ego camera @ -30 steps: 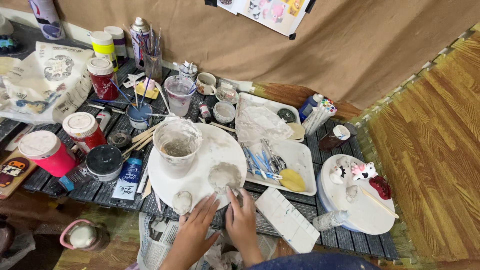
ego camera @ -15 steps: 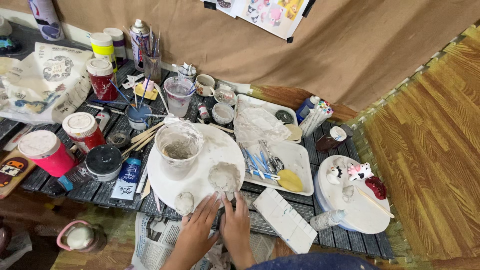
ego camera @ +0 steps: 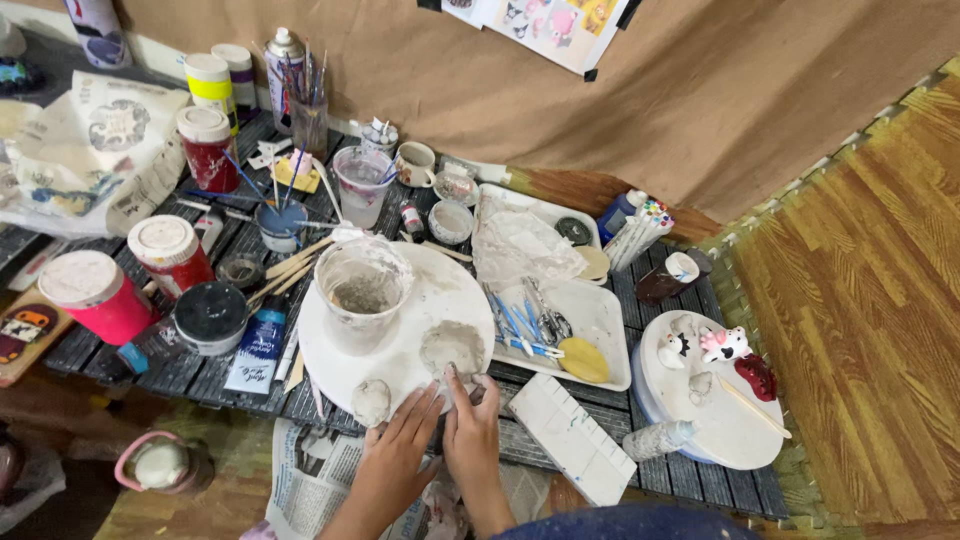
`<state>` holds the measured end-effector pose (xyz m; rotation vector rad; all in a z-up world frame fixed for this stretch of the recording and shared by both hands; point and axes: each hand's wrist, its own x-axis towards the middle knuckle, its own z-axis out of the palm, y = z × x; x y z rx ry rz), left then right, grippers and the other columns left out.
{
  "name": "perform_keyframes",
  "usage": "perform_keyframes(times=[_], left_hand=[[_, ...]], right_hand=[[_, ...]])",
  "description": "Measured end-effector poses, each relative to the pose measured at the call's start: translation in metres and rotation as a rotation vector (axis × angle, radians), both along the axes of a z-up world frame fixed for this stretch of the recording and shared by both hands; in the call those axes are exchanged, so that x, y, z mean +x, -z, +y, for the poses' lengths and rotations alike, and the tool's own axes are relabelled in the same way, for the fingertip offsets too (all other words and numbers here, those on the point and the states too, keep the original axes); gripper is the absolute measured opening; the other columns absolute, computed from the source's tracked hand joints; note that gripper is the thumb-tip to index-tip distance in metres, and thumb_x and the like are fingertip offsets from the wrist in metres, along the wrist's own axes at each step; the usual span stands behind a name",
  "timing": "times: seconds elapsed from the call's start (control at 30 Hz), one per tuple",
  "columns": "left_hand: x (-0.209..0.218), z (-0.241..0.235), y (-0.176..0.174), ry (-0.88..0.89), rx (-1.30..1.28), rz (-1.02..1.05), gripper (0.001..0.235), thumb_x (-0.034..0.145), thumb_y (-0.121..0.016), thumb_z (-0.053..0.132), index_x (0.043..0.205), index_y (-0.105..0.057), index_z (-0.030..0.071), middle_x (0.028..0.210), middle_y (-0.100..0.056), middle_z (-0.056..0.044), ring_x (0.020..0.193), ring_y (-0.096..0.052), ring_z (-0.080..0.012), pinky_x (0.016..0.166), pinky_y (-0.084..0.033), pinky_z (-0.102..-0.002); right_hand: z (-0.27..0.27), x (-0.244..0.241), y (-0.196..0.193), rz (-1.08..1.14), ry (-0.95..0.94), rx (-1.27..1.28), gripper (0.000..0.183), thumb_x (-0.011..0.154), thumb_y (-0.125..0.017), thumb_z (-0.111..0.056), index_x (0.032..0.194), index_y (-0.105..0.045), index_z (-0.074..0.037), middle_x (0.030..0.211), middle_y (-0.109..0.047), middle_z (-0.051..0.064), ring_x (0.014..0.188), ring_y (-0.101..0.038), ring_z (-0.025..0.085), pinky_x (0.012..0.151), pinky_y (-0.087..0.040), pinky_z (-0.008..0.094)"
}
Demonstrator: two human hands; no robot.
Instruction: The person kneads and shapes a lump of gray clay on a white rotating plate. They repeatedly press, fold, and roll the material with both hands, occasionally using a wooden stick to assist in smoothing the surface. The workspace contains various art supplies, including paint containers and brushes.
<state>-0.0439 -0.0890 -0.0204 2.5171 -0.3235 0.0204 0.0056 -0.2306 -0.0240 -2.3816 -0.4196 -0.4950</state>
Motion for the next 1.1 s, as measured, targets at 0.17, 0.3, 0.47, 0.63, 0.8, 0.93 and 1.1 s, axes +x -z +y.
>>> perform_keyframes(times=[0.17, 0.3, 0.47, 0.63, 0.8, 0.93, 1.1], left_hand=[[-0.006, -0.003, 0.009, -0.036, -0.013, -0.183, 0.094, 0.069, -0.084, 0.024, 0.148, -0.036, 0.008, 0.164, -0.033, -0.007, 0.147, -0.027, -0.0234, 0.106, -0.032, -0.047], [-0.001, 0.0, 0.003, 0.002, -0.019, -0.041, 0.1, 0.07, -0.084, 0.028, 0.154, -0.034, 0.012, 0.166, -0.028, -0.006, 0.148, -0.022, -0.0229, 0.106, -0.031, -0.045], [-0.002, 0.003, -0.002, 0.003, 0.004, -0.031, 0.094, 0.075, -0.082, 0.028, 0.155, -0.035, 0.015, 0.167, -0.027, -0.005, 0.149, -0.021, -0.0209, 0.103, -0.034, -0.044], [-0.002, 0.005, -0.003, 0.008, -0.008, -0.013, 0.092, 0.078, -0.079, 0.03, 0.155, -0.033, 0.012, 0.168, -0.025, -0.005, 0.15, -0.02, -0.0202, 0.103, -0.034, -0.043], [-0.002, 0.005, 0.004, 0.008, 0.041, -0.051, 0.093, 0.076, -0.079, 0.03, 0.155, -0.033, 0.01, 0.167, -0.027, -0.007, 0.15, -0.02, -0.0214, 0.106, -0.03, -0.045], [-0.003, 0.003, 0.019, -0.012, 0.065, -0.192, 0.093, 0.073, -0.079, 0.03, 0.152, -0.035, 0.008, 0.162, -0.032, -0.009, 0.15, -0.023, -0.0238, 0.11, -0.026, -0.05], [-0.002, 0.003, 0.024, 0.011, 0.05, -0.118, 0.089, 0.076, -0.076, 0.031, 0.15, -0.032, 0.008, 0.166, -0.03, -0.008, 0.151, -0.02, -0.0216, 0.108, -0.029, -0.044]], right_hand=[[-0.001, -0.011, 0.007, -0.026, -0.043, -0.039, 0.059, 0.085, -0.059, 0.004, 0.14, -0.064, -0.016, 0.142, -0.041, 0.033, 0.127, -0.049, 0.05, 0.105, -0.043, 0.05], [-0.001, -0.011, 0.008, 0.04, -0.024, 0.016, 0.053, 0.087, -0.058, 0.002, 0.135, -0.065, -0.018, 0.145, -0.04, 0.031, 0.125, -0.053, 0.047, 0.099, -0.048, 0.046], [-0.008, -0.013, -0.005, 0.183, -0.044, 0.137, 0.05, 0.091, -0.051, 0.001, 0.131, -0.07, -0.023, 0.146, -0.048, 0.022, 0.119, -0.062, 0.037, 0.099, -0.052, 0.042], [-0.002, -0.003, -0.023, 0.017, 0.024, -0.071, 0.051, 0.09, -0.059, -0.006, 0.139, -0.064, -0.019, 0.141, -0.044, 0.027, 0.127, -0.045, 0.046, 0.106, -0.038, 0.053], [0.01, 0.008, -0.02, -0.003, -0.017, -0.12, 0.05, 0.088, -0.061, -0.005, 0.135, -0.067, -0.021, 0.144, -0.04, 0.03, 0.13, -0.04, 0.05, 0.107, -0.038, 0.055], [0.009, 0.007, -0.006, -0.058, -0.024, -0.125, 0.049, 0.083, -0.062, -0.001, 0.127, -0.071, -0.02, 0.147, -0.039, 0.03, 0.132, -0.039, 0.051, 0.108, -0.038, 0.056], [0.0, 0.013, 0.012, -0.011, -0.026, -0.052, 0.039, 0.084, -0.063, 0.001, 0.116, -0.075, -0.019, 0.15, -0.042, 0.027, 0.133, -0.041, 0.049, 0.109, -0.038, 0.053]])
